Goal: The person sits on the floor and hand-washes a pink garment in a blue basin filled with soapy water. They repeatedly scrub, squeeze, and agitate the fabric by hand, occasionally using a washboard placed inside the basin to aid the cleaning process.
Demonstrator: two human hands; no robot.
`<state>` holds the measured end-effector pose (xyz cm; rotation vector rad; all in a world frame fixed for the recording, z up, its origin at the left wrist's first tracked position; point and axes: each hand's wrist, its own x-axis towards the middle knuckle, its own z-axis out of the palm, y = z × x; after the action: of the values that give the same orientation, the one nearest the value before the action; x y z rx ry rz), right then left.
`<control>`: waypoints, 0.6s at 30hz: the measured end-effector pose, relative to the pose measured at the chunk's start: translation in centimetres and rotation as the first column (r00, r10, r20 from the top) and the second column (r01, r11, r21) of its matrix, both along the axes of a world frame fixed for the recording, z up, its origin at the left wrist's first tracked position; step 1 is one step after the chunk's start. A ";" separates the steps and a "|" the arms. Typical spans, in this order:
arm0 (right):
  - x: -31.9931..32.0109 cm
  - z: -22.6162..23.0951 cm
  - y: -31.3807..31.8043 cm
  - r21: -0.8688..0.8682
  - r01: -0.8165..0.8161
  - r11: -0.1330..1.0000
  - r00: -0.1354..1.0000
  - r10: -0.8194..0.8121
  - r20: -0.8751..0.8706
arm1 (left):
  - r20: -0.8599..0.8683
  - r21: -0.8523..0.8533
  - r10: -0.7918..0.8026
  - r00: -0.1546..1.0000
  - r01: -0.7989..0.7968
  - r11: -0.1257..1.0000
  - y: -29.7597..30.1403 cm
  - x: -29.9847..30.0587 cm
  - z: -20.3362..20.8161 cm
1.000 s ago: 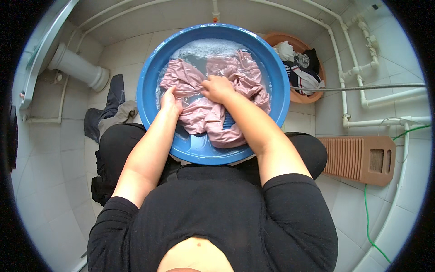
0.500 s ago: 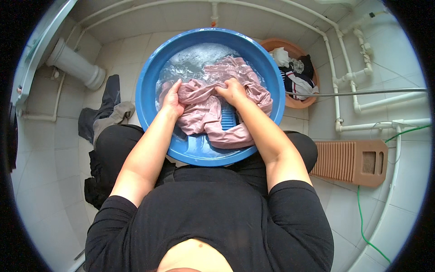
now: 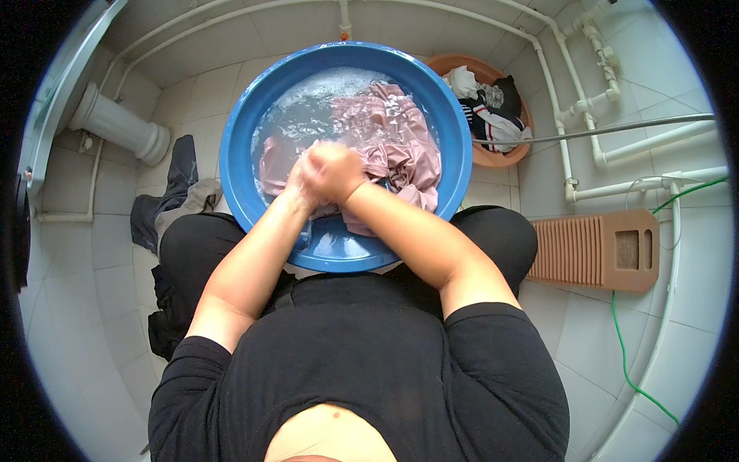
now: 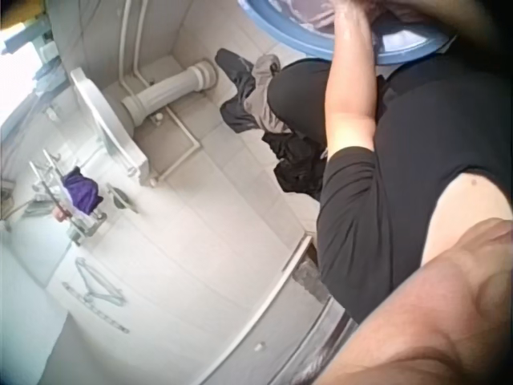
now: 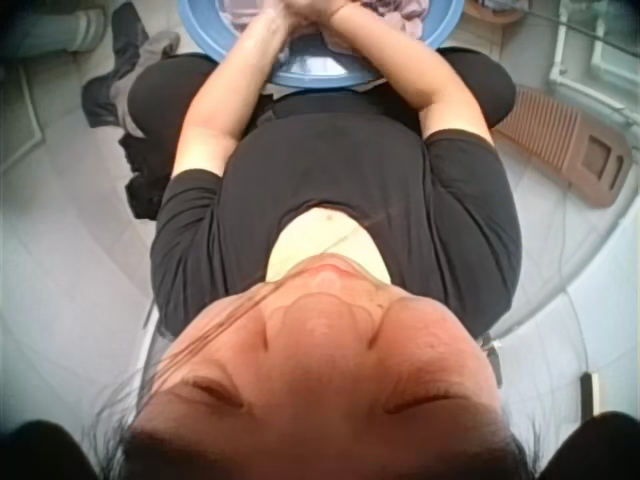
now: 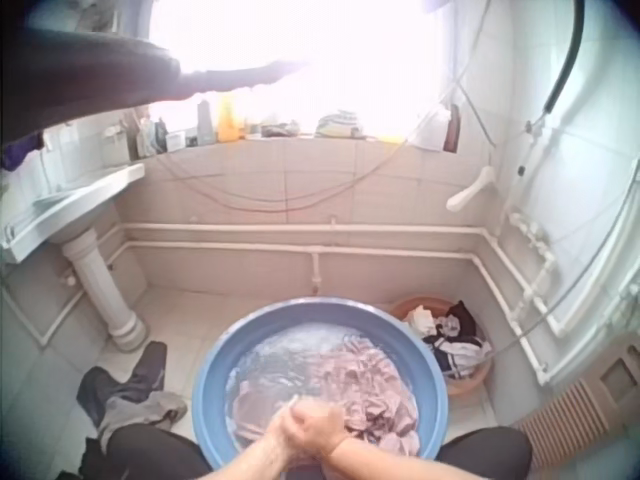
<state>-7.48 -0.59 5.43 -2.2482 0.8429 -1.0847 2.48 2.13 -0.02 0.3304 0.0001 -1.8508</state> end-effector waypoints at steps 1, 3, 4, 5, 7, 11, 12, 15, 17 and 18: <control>-0.2 -0.1 -0.9 0.158 0.186 0.970 0.982 -0.188 0.000 | 0.152 0.260 -0.012 0.988 -0.028 0.965 -0.6 -0.3 0.7; -0.5 -0.3 -1.0 0.074 0.163 0.984 0.986 -0.164 0.014 | 0.088 0.105 -0.083 0.993 0.074 0.992 -0.5 -0.7 1.8; -0.6 0.0 -0.9 0.032 0.149 0.988 0.988 -0.150 0.020 | 0.141 0.113 -0.056 0.988 0.040 0.993 -0.2 -0.7 2.0; -0.2 0.1 0.1 0.023 0.070 0.997 0.997 -0.070 0.028 | 0.194 0.118 -0.030 0.981 0.007 0.993 0.1 -0.6 2.0; 1.0 3.4 4.1 -0.175 -0.008 0.984 0.997 -0.006 -0.074 | 0.334 -0.366 0.358 0.872 -0.230 0.902 1.4 -0.6 -2.0; -0.6 -0.3 -0.9 -0.158 -0.129 0.979 0.989 0.115 -0.094 | 0.250 0.157 0.103 0.963 -0.145 0.977 0.6 -2.1 3.4; -1.2 -1.5 -3.0 -0.233 -0.021 0.972 0.999 0.009 -0.053 | 0.256 0.467 -0.125 0.959 -0.010 0.884 0.2 -2.1 7.0; -2.5 -1.7 -7.6 -0.082 0.292 0.953 0.945 -0.301 -0.128 | 0.188 0.311 -0.145 0.971 0.081 0.947 -0.4 -0.5 5.7; -3.5 -1.0 -8.6 0.206 0.387 0.899 0.910 -0.337 -0.240 | 0.523 0.171 0.158 0.837 -0.285 0.943 -1.2 1.4 4.6; -4.2 -1.4 -8.9 0.245 0.340 0.908 0.916 -0.260 -0.307 | 0.619 0.098 0.292 0.729 -0.441 0.892 -1.7 2.1 3.9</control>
<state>-11.64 -9.53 4.06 -2.0785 1.4086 -0.7227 4.60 0.40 3.92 1.0044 -0.1322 -1.2811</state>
